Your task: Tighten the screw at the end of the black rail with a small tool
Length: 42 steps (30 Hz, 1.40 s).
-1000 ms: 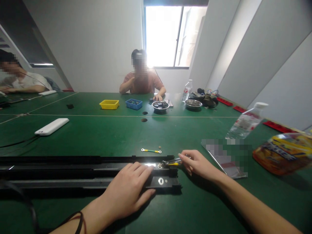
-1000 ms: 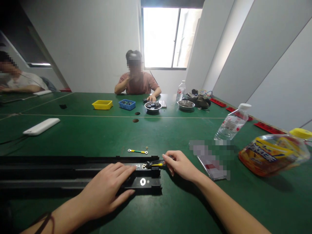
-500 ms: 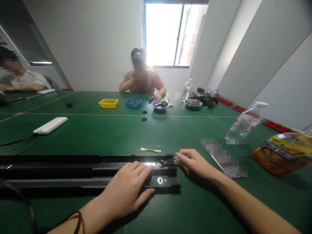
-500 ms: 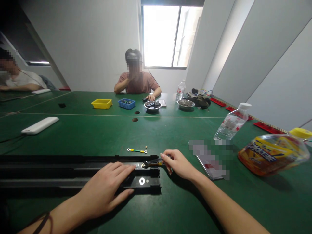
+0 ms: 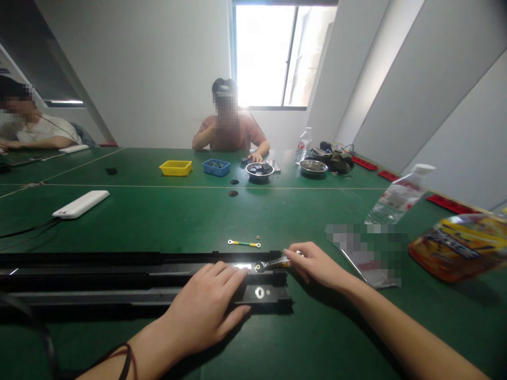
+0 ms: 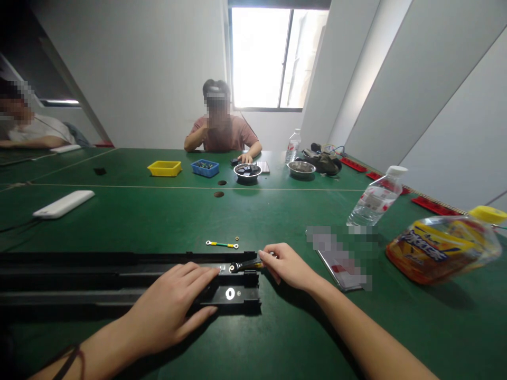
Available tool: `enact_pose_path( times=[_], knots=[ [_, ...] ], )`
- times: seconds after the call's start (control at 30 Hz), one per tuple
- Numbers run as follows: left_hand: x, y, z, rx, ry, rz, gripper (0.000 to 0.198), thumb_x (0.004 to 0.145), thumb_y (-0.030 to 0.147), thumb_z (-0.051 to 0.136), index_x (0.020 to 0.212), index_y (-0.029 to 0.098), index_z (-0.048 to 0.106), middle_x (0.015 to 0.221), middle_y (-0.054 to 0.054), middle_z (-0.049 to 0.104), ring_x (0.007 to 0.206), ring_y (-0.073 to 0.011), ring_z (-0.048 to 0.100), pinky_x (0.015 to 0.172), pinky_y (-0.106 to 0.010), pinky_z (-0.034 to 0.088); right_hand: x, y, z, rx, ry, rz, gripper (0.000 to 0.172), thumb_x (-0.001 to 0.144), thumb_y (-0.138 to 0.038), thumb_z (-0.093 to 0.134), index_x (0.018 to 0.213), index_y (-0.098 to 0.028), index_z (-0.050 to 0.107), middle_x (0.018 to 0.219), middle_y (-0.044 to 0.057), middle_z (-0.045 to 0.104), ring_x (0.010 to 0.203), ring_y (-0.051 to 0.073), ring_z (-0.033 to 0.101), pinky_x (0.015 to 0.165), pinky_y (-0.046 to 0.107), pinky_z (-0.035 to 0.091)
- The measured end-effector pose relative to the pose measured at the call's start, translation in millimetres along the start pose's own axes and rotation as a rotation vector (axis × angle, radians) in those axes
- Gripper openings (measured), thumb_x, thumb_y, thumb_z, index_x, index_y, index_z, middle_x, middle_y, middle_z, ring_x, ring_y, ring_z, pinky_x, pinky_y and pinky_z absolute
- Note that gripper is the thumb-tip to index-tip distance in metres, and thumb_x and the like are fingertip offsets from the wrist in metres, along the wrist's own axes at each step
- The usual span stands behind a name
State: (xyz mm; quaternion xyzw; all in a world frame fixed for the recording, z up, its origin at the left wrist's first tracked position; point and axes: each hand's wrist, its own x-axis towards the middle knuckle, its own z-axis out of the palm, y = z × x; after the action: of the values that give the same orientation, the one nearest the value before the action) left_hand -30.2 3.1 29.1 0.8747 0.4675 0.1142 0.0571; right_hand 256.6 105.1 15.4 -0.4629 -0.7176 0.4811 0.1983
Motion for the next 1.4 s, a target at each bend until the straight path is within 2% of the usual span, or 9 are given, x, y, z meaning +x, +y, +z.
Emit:
enact_pose_path(
  times=[0.17,0.23,0.43,0.6,0.97,1.2,1.4],
  knots=[
    [-0.3,0.5,-0.8,-0.003,-0.004,-0.005,0.05,0.096,0.042,0.061,0.142,0.025,0.049,0.129,-0.008,0.065,0.11,-0.03,0.057,0.094,-0.047,0.048,-7.7,-8.9,-4.7,-0.093,-0.143,0.083,0.046,0.094,-0.057,0.056,0.073,-0.016,0.062,0.047,-0.004,0.048,0.039,0.01,0.044,0.041,0.021,0.029],
    [-0.1,0.9,-0.5,-0.004,-0.004,-0.004,0.051,0.096,0.043,0.061,0.142,0.025,0.049,0.128,-0.008,0.065,0.11,-0.0301,0.057,0.094,-0.047,0.048,-11.2,-11.3,-5.3,-0.119,-0.206,0.107,0.048,0.095,-0.058,0.055,0.073,-0.016,0.062,0.048,-0.002,0.052,0.04,0.01,0.046,0.041,0.021,0.032],
    [0.2,0.2,-0.9,-0.012,-0.002,-0.001,0.051,0.096,0.042,0.061,0.142,0.025,0.049,0.127,-0.008,0.065,0.109,-0.0296,0.058,0.094,-0.047,0.048,-15.1,-12.0,-4.4,-0.091,-0.258,0.114,0.054,0.1,-0.063,0.044,0.078,-0.017,0.062,0.05,-0.002,0.053,0.041,0.011,0.049,0.041,0.019,0.036],
    [0.7,-0.3,-1.6,-0.008,0.01,0.003,0.051,0.095,0.042,0.063,0.141,0.025,0.05,0.127,-0.008,0.065,0.109,-0.0295,0.059,0.094,-0.046,0.049,-16.9,-15.4,-8.8,-0.025,-0.317,0.123,0.05,0.099,-0.06,0.049,0.077,-0.017,0.06,0.048,-0.005,0.048,0.041,0.009,0.044,0.041,0.019,0.032],
    [0.3,0.4,-0.9,-0.009,0.029,0.009,0.051,0.094,0.04,0.064,0.141,0.025,0.051,0.125,-0.008,0.066,0.108,-0.0286,0.06,0.093,-0.045,0.049,-18.4,-16.6,-12.7,-0.006,-0.341,0.123,0.053,0.097,-0.063,0.049,0.076,-0.016,0.062,0.046,-0.006,0.044,0.04,0.009,0.039,0.041,0.02,0.025],
    [0.3,-0.6,0.0,-0.009,0.002,0.003,0.051,0.095,0.041,0.062,0.142,0.025,0.05,0.128,-0.008,0.065,0.11,-0.0296,0.058,0.094,-0.047,0.048,-18.3,-17.8,-12.7,-0.006,-0.338,0.14,0.055,0.095,-0.066,0.051,0.074,-0.016,0.062,0.045,-0.005,0.044,0.039,0.009,0.039,0.04,0.02,0.024],
    [-0.7,-0.4,0.1,-0.008,-0.002,0.004,0.05,0.096,0.041,0.061,0.142,0.025,0.048,0.129,-0.009,0.064,0.111,-0.03,0.057,0.095,-0.047,0.048,-17.4,-14.7,-13.1,0.015,-0.286,0.163,0.052,0.095,-0.062,0.052,0.076,-0.015,0.063,0.045,-0.004,0.047,0.038,0.009,0.042,0.04,0.02,0.027]
  ],
)
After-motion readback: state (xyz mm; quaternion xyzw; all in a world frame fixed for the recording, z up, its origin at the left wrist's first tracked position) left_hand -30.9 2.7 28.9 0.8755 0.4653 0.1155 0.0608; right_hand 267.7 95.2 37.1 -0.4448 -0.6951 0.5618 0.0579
